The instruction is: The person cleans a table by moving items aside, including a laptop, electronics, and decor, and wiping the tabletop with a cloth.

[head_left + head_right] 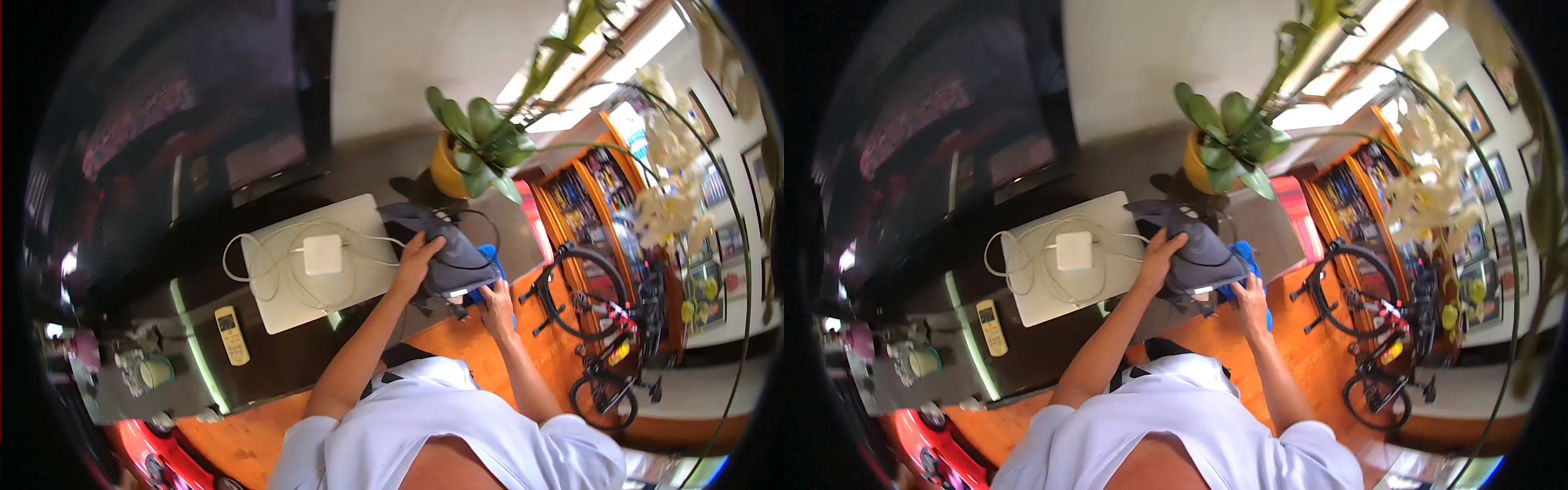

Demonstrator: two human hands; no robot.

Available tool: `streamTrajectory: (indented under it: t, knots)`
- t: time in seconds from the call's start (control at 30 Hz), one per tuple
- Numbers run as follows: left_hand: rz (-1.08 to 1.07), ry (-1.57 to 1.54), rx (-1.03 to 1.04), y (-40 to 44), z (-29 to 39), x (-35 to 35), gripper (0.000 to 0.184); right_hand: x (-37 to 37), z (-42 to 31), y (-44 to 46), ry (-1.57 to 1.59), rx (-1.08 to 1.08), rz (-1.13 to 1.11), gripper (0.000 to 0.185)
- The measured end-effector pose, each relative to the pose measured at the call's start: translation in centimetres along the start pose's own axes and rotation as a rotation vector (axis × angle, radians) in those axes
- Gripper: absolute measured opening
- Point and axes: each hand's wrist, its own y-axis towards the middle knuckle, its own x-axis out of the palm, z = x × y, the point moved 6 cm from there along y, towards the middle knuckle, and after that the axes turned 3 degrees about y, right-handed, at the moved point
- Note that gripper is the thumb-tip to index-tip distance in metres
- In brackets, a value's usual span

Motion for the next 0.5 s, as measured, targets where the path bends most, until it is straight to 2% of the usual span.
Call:
streamTrajectory:
  t: [0.1,0.2,0.27,0.3,0.33,0.4,0.5]
  knots:
    - [-0.032,-0.029,0.047,2.2,-0.8,0.4,0.025,-0.2,0.0,0.1,0.028,0.019,0.024,0.059]
    - [-0.013,0.107,0.116,3.9,-3.8,-1.5,0.023,-0.3,-0.3,0.3,0.068,0.004,0.035,0.064]
    - [0.067,0.348,0.157,2.9,-2.8,-1.7,0.026,-0.1,0.1,0.2,0.087,-0.003,0.042,0.067]
    - [0.177,0.513,0.168,1.8,-2.0,-1.9,0.031,0.1,0.2,0.2,0.079,-0.019,0.042,0.068]
    - [0.26,0.759,0.336,1.1,-2.0,-2.2,0.036,-0.4,-0.5,0.3,0.097,-0.008,0.024,0.067]
    - [0.47,0.756,0.272,0.1,-3.1,-3.3,0.042,-0.3,-0.3,0.5,0.142,0.029,-0.014,0.066]
    - [0.466,0.79,0.01,-1.1,-4.0,-4.1,0.058,-1.1,-0.4,0.7,0.11,0.072,-0.066,0.066]
